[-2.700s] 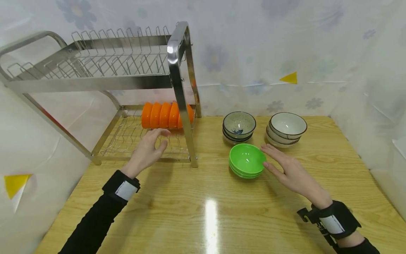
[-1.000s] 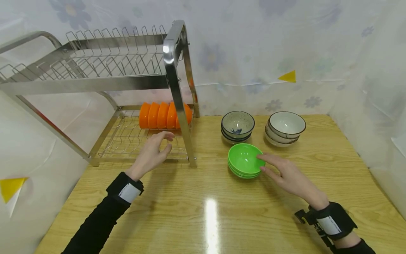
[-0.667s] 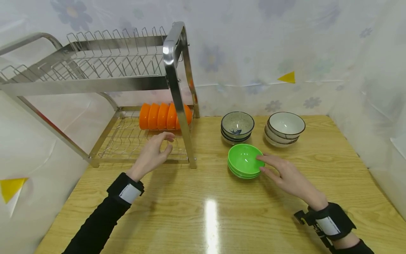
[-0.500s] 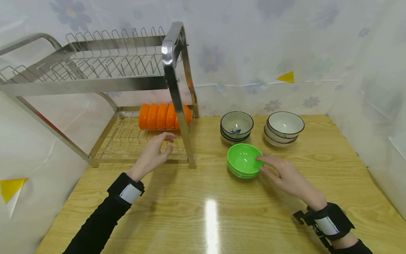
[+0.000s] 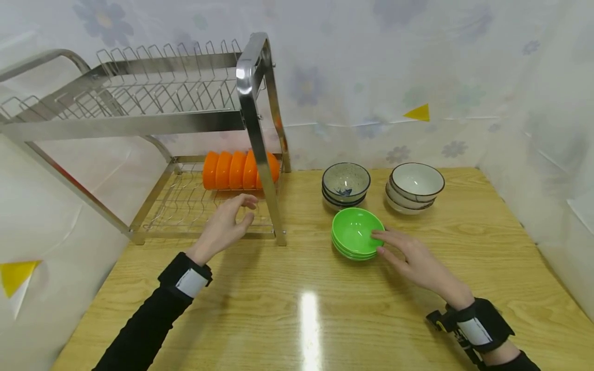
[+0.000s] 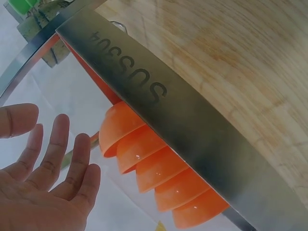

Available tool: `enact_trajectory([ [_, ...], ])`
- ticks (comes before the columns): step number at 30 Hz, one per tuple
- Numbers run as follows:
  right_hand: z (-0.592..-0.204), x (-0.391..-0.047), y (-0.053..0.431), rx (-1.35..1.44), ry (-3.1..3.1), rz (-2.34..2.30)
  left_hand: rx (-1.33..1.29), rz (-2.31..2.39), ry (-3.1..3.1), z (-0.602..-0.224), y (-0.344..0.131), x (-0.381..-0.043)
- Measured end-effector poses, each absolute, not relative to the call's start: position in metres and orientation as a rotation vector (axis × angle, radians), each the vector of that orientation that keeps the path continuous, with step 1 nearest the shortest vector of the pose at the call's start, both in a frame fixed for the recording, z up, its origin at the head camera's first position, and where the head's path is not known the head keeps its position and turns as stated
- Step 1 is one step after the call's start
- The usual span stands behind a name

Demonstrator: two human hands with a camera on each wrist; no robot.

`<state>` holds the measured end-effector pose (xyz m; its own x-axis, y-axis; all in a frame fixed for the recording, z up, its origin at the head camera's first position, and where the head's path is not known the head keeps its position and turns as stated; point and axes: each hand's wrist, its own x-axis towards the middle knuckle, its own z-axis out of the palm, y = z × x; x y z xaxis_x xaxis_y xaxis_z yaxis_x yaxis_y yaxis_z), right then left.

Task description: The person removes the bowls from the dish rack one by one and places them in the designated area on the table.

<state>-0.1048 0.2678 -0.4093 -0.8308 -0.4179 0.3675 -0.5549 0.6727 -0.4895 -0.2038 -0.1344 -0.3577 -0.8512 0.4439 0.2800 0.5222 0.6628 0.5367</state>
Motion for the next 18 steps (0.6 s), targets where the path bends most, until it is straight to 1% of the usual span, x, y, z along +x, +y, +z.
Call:
enact_trajectory([
  [18,-0.4048,-0.1081,0.2654,0.768,-2.721,0.855,-0.822,-0.942,-2.744,-0.3637,-0.1349,-0.2055],
])
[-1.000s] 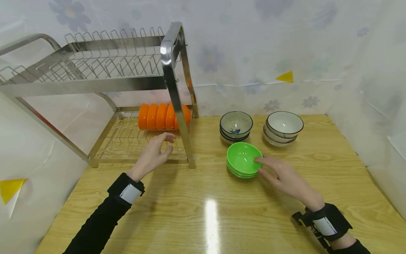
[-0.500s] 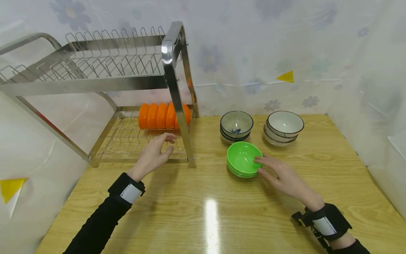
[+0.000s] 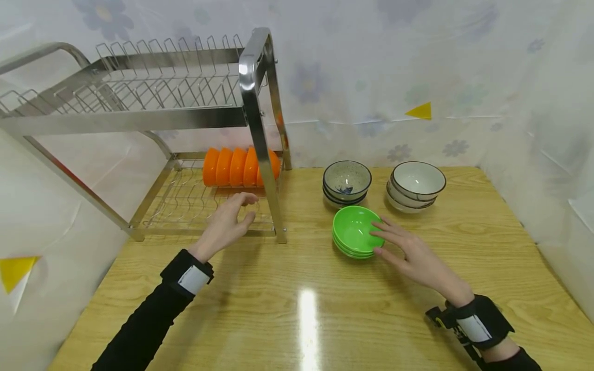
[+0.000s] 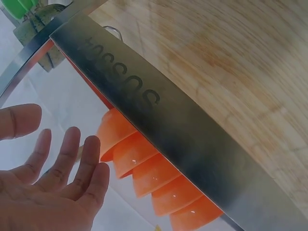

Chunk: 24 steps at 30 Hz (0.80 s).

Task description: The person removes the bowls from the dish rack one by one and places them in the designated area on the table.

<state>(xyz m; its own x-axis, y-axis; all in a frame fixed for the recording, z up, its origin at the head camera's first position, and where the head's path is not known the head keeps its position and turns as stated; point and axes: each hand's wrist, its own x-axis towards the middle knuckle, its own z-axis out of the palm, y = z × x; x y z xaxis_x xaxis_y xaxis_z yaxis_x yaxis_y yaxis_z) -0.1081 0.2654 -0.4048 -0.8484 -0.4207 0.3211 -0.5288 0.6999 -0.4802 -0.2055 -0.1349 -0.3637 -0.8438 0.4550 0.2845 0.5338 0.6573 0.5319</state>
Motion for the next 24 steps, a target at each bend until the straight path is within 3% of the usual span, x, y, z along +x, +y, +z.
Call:
enact_trajectory([
  [14,-0.399,-0.108,0.260,0.778,-2.736,0.841,-0.713,-1.001,-2.817,-0.366,-0.137,-0.211],
  [24,-0.400,-0.109,0.260,0.790,-2.731,0.847,-0.603,-1.090,-2.827,-0.360,-0.155,-0.233],
])
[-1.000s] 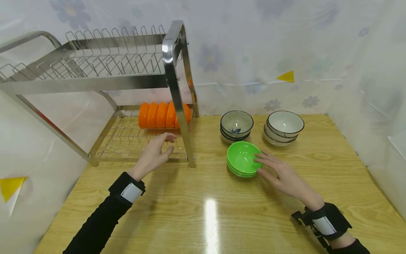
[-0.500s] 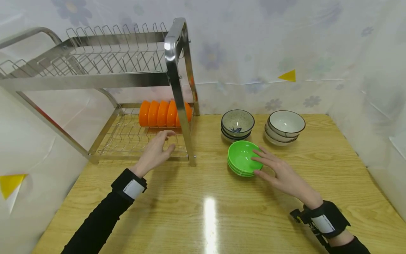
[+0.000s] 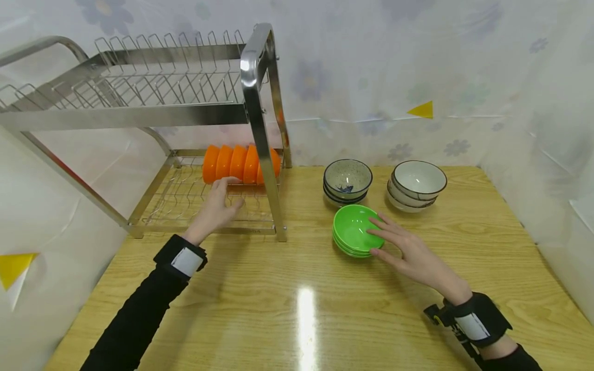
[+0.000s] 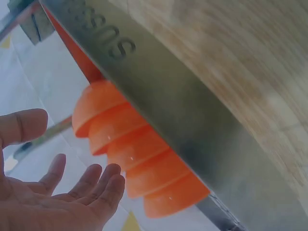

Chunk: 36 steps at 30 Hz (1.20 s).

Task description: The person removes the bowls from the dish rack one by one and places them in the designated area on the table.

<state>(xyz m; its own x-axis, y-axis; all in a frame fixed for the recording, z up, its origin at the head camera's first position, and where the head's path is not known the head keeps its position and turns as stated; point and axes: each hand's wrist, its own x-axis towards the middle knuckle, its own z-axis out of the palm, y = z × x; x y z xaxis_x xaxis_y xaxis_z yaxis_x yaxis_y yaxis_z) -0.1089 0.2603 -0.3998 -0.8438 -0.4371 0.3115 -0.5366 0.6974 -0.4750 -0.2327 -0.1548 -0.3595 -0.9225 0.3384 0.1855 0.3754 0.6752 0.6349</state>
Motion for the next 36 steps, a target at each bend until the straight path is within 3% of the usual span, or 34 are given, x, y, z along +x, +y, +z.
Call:
enact_trajectory([
  [10,-0.397,-0.107,0.261,0.765,-2.756,0.841,-0.299,-1.243,-2.852,-0.343,-0.187,-0.269],
  [20,-0.398,-0.106,0.263,0.763,-2.761,0.843,0.052,-1.716,-2.781,-0.348,-0.205,-0.309],
  [28,-0.397,-0.106,0.264,0.755,-2.766,0.837,0.010,-1.773,-2.757,-0.354,-0.218,-0.324],
  [36,-0.396,-0.105,0.265,0.753,-2.763,0.861,0.125,-1.844,-2.586,-0.358,-0.224,-0.323],
])
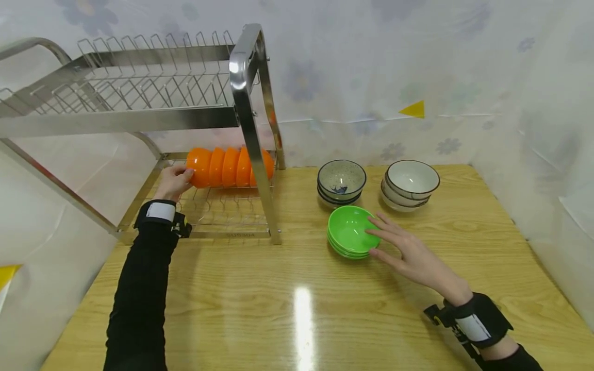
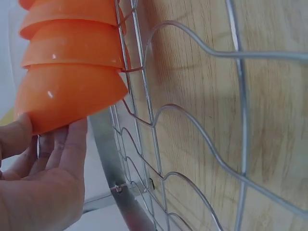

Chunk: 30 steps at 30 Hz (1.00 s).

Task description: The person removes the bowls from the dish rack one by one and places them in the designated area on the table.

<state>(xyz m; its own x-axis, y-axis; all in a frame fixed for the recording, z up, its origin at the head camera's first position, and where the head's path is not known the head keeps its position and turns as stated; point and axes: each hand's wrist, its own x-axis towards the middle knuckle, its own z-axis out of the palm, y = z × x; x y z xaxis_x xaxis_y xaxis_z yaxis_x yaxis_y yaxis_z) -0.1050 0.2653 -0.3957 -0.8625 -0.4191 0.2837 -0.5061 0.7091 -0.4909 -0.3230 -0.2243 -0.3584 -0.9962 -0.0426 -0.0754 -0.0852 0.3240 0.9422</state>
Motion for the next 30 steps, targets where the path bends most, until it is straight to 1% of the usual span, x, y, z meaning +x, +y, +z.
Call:
enact_trajectory([
  [4,-0.396,-0.105,0.265,0.758,-2.757,0.858,-0.174,2.014,2.359,-0.354,-0.229,-0.319],
  [7,-0.396,-0.105,0.265,0.765,-2.753,0.848,-0.202,2.074,2.333,-0.352,-0.232,-0.314],
  [16,-0.396,-0.105,0.264,0.763,-2.760,0.847,-0.303,1.912,2.652,-0.347,-0.230,-0.301],
  [19,-0.397,-0.105,0.264,0.762,-2.757,0.848,-0.323,1.934,2.692,-0.344,-0.229,-0.293],
  [22,-0.398,-0.105,0.265,0.759,-2.750,0.857,-0.285,1.970,2.720,-0.341,-0.229,-0.282],
  [30,-0.398,-0.105,0.266,0.760,-2.741,0.864,-0.030,1.902,2.856,-0.336,-0.226,-0.245],
])
